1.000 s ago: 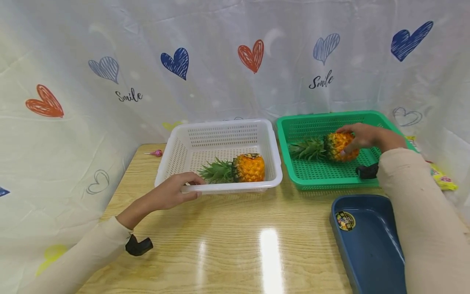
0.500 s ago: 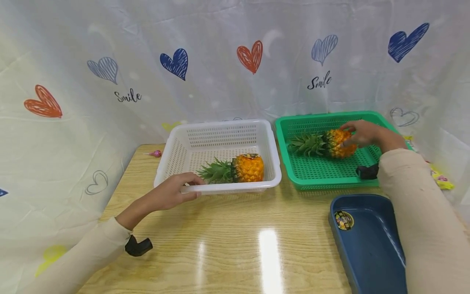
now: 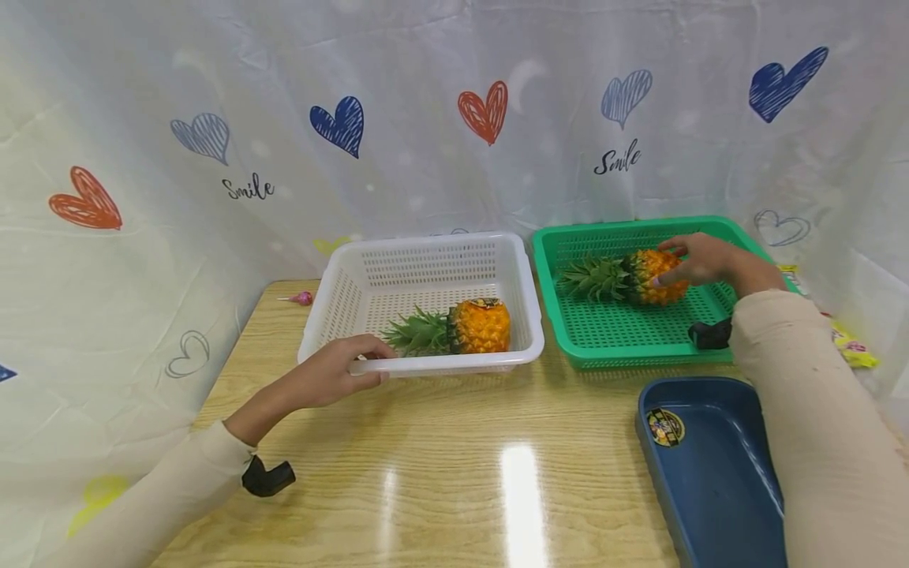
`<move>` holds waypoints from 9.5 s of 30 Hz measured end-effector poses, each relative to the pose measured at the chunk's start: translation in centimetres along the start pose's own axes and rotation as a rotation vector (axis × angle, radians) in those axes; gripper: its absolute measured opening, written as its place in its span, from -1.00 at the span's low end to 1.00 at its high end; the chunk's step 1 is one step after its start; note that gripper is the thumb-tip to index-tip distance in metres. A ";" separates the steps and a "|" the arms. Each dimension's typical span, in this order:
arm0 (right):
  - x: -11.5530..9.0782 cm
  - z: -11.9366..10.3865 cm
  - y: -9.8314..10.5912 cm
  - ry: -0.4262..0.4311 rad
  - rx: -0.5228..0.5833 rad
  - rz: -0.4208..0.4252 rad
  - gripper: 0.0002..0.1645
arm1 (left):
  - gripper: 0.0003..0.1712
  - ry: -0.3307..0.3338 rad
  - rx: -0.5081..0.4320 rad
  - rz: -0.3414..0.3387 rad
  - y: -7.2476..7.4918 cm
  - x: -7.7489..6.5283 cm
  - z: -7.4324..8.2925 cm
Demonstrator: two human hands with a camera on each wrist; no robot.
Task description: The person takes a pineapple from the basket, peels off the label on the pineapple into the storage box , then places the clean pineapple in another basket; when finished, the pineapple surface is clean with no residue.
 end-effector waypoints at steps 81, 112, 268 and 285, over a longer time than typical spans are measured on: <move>-5.1 -22.4 -2.5 0.409 0.180 -0.081 -0.27 | -0.76 -0.019 -0.045 -0.006 -0.1 0.0 -0.2; 0.7 -26.8 -7.8 0.386 0.213 -0.278 -0.19 | -0.77 -0.016 -0.060 -0.013 0.2 0.0 0.1; -4.8 -29.2 -8.0 0.512 -0.094 -0.300 0.03 | -0.16 0.365 -0.301 0.176 4.7 -4.0 -10.4; -8.7 -28.8 -6.4 0.593 -0.044 -0.148 -0.01 | -0.18 0.364 -0.268 0.177 4.3 -3.8 -11.0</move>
Point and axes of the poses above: each hand's wrist, its own x-axis towards the middle knuckle, its own y-axis out of the back of the hand, z = x × y, the point moved 10 cm from there along x, towards the middle knuckle, and after that the axes turned 7 degrees about -y, right-handed, at the moved point
